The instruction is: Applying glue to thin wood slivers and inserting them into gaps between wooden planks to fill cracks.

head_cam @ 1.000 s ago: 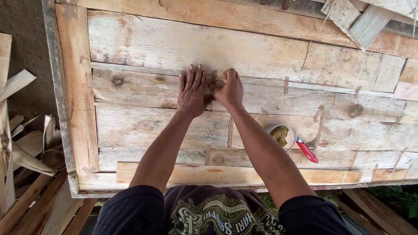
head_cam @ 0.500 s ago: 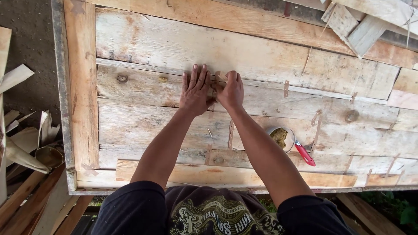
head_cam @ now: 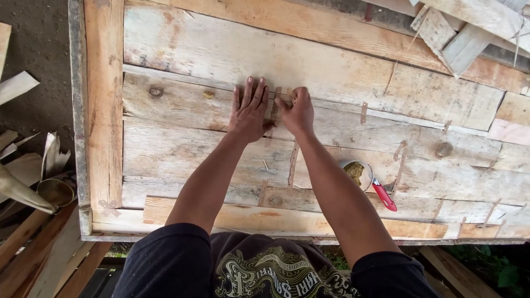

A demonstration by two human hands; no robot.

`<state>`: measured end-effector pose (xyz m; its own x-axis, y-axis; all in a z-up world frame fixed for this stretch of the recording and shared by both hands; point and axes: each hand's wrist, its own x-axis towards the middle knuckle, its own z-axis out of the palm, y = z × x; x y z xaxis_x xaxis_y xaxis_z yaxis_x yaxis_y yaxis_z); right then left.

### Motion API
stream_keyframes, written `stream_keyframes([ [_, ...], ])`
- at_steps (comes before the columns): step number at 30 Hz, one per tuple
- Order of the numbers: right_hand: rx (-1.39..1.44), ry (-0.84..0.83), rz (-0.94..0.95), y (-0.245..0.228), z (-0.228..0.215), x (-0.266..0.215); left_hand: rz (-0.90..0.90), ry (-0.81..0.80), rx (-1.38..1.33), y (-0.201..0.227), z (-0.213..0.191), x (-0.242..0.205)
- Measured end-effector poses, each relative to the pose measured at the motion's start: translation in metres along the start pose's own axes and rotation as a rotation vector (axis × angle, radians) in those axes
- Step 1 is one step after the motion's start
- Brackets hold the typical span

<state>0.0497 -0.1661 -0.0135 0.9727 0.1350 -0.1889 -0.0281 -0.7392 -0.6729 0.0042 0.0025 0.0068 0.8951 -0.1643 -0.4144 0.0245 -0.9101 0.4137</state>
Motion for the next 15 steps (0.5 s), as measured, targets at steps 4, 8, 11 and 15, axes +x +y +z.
stream_keyframes([
  [4, -0.088, -0.044, 0.013, -0.004, 0.003, -0.005, 0.015, 0.013, -0.003, 0.001, 0.001, -0.001],
  [8, -0.17, 0.052, -0.028, -0.008, 0.013, -0.009, -0.002, -0.017, 0.002, -0.001, 0.002, 0.001],
  [11, -0.186, 0.066, -0.028, -0.001, 0.018, -0.011, -0.003, -0.023, 0.014, -0.002, 0.002, 0.001],
  [15, -0.186, 0.079, -0.048, -0.001, 0.019, -0.014, -0.004, -0.034, 0.027, -0.002, 0.008, 0.003],
])
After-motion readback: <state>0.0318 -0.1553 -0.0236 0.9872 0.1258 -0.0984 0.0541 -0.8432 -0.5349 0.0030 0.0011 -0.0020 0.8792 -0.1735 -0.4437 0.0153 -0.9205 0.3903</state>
